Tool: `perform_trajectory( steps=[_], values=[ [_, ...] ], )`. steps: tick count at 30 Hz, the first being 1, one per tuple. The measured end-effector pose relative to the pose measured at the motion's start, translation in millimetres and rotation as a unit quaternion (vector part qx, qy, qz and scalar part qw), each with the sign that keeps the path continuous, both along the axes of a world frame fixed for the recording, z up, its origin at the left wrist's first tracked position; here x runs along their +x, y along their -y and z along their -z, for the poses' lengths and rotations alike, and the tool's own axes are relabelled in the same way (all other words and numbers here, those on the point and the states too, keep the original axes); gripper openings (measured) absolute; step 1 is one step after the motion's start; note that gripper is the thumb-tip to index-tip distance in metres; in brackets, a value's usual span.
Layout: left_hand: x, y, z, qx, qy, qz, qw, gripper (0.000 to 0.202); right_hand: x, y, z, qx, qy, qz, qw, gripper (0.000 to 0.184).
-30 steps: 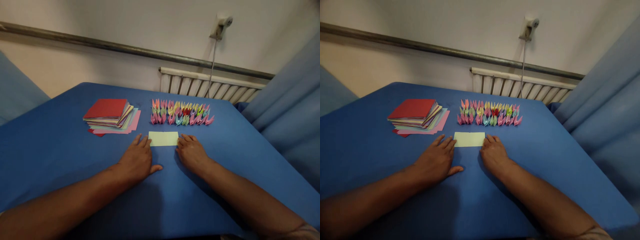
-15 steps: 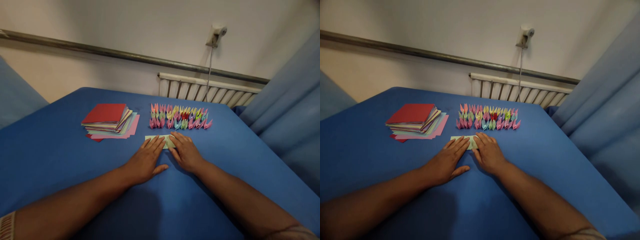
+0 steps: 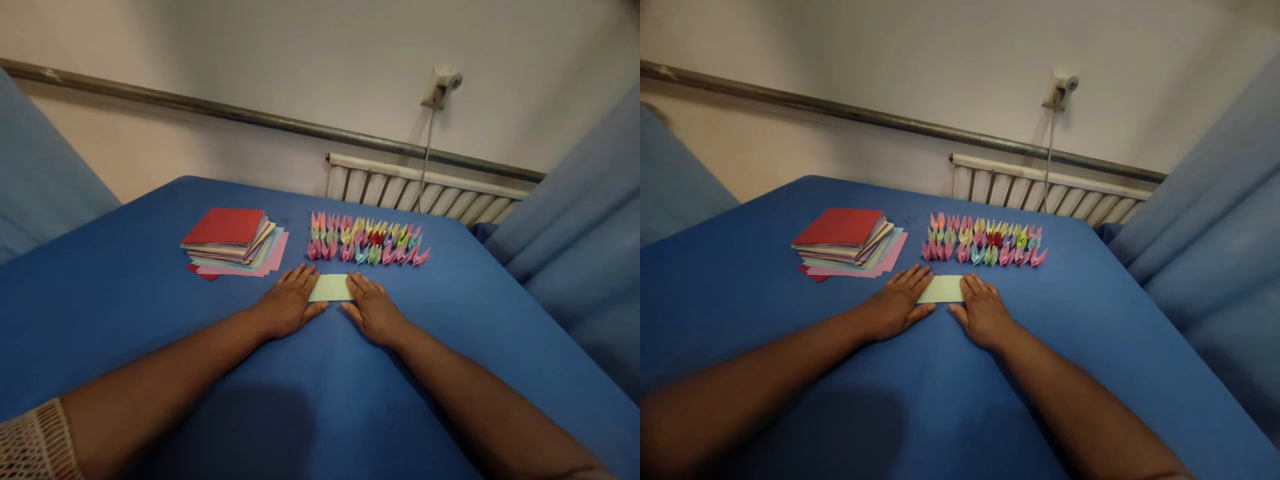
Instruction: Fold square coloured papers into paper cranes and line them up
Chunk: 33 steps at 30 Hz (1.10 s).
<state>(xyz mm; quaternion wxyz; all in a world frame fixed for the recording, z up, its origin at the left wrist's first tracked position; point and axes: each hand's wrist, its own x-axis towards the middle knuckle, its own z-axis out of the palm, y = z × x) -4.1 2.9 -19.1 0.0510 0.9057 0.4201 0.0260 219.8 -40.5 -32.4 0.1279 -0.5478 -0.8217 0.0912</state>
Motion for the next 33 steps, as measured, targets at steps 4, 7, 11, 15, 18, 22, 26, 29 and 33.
perform_trajectory(
  steps=[4,7,11,15,18,22,26,29,33],
  values=[
    [-6.6,-15.9,4.8,0.02,0.036,-0.031,0.999,0.059,10.7,-12.6,6.5,0.033,-0.079,0.048,0.995,0.044],
    [-6.9,-20.0,4.6,0.039,0.079,-0.024,0.996,0.054,14.7,-20.1,14.9,0.06,-0.125,0.085,0.987,0.04],
    [-5.6,-20.6,1.3,0.052,0.099,-0.033,0.993,0.055,14.5,-29.3,23.4,0.046,-0.154,0.141,0.977,0.046],
    [-6.4,-20.7,-0.9,0.049,0.105,-0.045,0.992,0.058,10.5,-42.2,22.6,0.001,-0.166,0.157,0.974,0.054],
    [-7.6,-20.3,-1.6,0.038,0.108,-0.05,0.992,0.055,7.1,-50.1,19.3,-0.027,-0.159,0.129,0.978,0.061],
    [-7.4,-19.6,-2.4,0.03,0.103,-0.065,0.992,0.05,5.1,-50.4,18.2,-0.016,-0.139,0.09,0.986,0.062],
    [-7.0,-19.9,-3.2,0.022,0.121,-0.082,0.989,0.052,4.4,-43.9,21.5,0.032,-0.157,0.078,0.984,0.055],
    [-8.4,-20.0,-4.6,-0.008,0.159,-0.079,0.984,0.05,3.6,-42.1,24.5,0.046,-0.188,0.086,0.977,0.059],
    [-9.0,-16.1,-9.8,-0.083,0.262,-0.097,0.957,0.033,2.6,-45.3,25.9,0.011,-0.327,0.103,0.939,0.07]
  ],
)
